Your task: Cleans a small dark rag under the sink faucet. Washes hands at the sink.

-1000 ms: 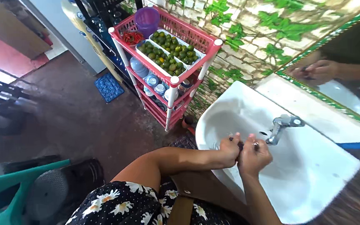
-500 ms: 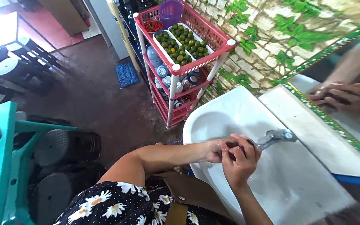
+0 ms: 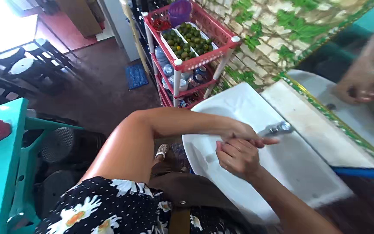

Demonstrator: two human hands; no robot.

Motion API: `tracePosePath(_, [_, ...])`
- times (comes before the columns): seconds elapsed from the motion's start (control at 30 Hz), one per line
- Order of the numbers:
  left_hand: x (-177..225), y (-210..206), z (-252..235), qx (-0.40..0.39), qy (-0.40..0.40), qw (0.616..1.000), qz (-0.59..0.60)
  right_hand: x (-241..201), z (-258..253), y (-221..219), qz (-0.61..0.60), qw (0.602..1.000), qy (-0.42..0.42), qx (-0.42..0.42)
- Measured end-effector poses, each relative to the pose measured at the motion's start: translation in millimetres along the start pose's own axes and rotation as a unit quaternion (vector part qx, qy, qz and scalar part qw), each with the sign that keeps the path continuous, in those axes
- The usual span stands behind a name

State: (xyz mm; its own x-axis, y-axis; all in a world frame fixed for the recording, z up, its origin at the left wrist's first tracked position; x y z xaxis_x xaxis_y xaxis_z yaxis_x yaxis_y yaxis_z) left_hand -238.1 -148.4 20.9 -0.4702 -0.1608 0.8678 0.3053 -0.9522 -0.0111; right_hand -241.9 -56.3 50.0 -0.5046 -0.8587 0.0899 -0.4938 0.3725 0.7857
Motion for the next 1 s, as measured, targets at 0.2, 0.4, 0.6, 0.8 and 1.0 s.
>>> tracePosePath(0.2, [3.2,-23.6,-25.1,-0.074,0.055,0.980,-0.178,-8.4,14.5,-20.2,0.036,0.990,0.004,-0.136])
tracePosePath(0.4, [-4.6,-37.2,-41.4,-0.135,0.043,0.941,-0.309,-20.4,18.6,-48.4,0.023,0.952,0.035,-0.303])
tracePosePath(0.6, [-24.1,-54.1,-41.3,-0.083,0.012,0.929,-0.361,-35.8,26.4,-88.2,-0.122,0.765,-0.026,-0.632])
tracePosePath(0.8, [-38.2,-64.7,-45.7,-0.082,0.010,0.897,-0.435,-42.1,39.7,-104.5,-0.221,0.618,-0.171,-0.734])
tracePosePath(1.0, [-28.2,-79.9,-55.4,-0.058,-0.039,0.896,-0.439,-33.2,57.5,-85.7,-0.230,0.596,-0.342,-0.689])
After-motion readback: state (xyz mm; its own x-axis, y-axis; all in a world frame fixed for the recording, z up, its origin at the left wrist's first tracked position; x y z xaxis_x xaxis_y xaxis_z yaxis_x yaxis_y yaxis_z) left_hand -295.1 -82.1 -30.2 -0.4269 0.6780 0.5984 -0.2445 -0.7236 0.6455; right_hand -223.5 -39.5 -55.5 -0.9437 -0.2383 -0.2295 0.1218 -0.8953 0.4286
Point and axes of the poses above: each hand's wrist, its own z-axis away from the middle knuckle, its own y-axis out of the back of the hand, x = y × z, the point moved 7 cm from there along -z, towards the middle knuckle, and after that the axes turned 13 degrees about -x, right-handed, at the moved point
